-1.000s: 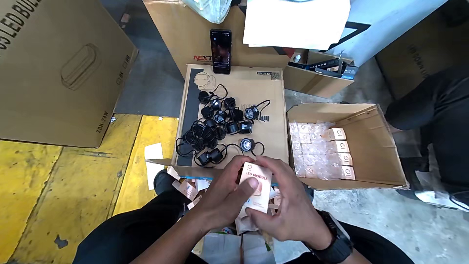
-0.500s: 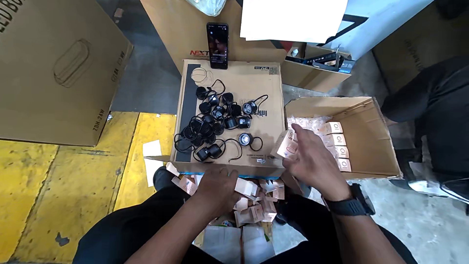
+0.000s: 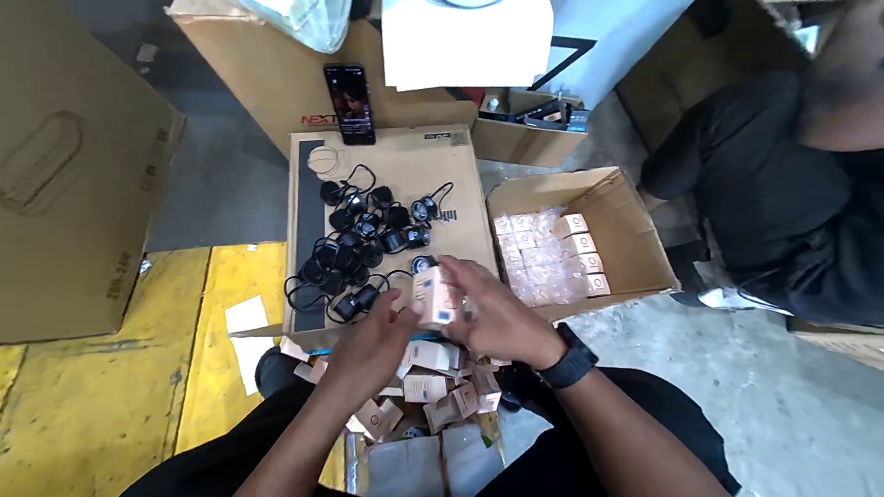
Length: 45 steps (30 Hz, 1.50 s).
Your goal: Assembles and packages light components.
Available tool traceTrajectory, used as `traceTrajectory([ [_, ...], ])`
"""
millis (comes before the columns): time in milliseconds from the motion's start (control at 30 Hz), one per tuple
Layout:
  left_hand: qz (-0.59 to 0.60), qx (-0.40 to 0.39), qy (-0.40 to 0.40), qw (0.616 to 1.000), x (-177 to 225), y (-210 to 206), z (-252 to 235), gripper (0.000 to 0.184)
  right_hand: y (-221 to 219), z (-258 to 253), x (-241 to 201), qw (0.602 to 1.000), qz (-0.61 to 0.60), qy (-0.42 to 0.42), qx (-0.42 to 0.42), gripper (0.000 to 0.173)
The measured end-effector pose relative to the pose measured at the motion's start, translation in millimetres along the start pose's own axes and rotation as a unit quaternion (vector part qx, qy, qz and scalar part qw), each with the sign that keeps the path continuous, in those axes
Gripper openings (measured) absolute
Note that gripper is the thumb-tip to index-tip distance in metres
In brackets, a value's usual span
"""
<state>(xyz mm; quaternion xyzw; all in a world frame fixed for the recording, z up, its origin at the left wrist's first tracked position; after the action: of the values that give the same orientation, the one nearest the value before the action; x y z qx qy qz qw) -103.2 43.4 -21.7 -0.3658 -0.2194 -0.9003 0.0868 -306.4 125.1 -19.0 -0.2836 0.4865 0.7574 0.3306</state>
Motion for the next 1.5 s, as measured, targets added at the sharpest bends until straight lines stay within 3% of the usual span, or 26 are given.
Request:
traceTrajectory([
  [100, 0.245, -0.034, -0.079, 0.966, 3, -2, -3, 0.063, -6, 2, -16, 0.994, -0.087, 0.061, 0.014, 0.098],
  [200, 0.325, -0.041, -0.128, 0.936, 3, -7, -7, 0.066, -5, 5, -18, 0.985, -0.143, 0.091, 0.03, 0.102],
  [333, 0.323, -0.026, -0.168, 0.931, 5, -10, -9, 0.066, 0, 10, -17, 0.976, -0.192, 0.092, 0.034, 0.097],
  [500, 0.296, 0.006, -0.202, 0.934, 10, -11, -10, 0.074, 4, 10, -11, 0.959, -0.268, 0.086, 0.016, 0.069],
  [633, 0.277, 0.02, -0.202, 0.939, 9, -11, -10, 0.073, 10, 10, -8, 0.942, -0.326, 0.086, -0.003, 0.062],
  [800, 0.261, 0.024, -0.195, 0.945, 7, -12, -9, 0.068, 10, 7, -10, 0.934, -0.353, 0.05, 0.012, 0.04],
  [1033, 0.261, 0.055, -0.195, 0.944, 6, -8, -10, 0.06, 12, 6, -8, 0.934, -0.351, -0.012, 0.061, 0.033],
  [1300, 0.22, 0.028, -0.163, 0.961, 8, -11, -9, 0.06, 16, 8, -1, 0.957, -0.284, -0.045, 0.035, 0.035],
  [1400, 0.051, 0.034, -0.109, 0.992, 4, -14, -10, 0.075, 16, 5, 4, 0.982, -0.138, -0.114, 0.051, 0.038],
  [1500, -0.113, 0.011, -0.099, 0.989, 4, -19, -10, 0.084, 13, 0, 15, 0.983, 0.038, -0.161, 0.078, 0.036],
])
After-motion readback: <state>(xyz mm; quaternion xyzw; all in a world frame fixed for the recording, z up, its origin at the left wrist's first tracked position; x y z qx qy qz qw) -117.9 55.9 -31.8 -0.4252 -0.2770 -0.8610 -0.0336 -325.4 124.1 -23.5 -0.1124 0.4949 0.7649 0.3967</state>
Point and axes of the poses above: each hand's wrist, its own z-axis away from the middle knuckle, its own y-axis out of the back of the hand, x = y × z, the point moved 2 cm from there along -z, towards the middle knuckle, and after that the axes turned 13 degrees about -x, right-handed, at the moved point
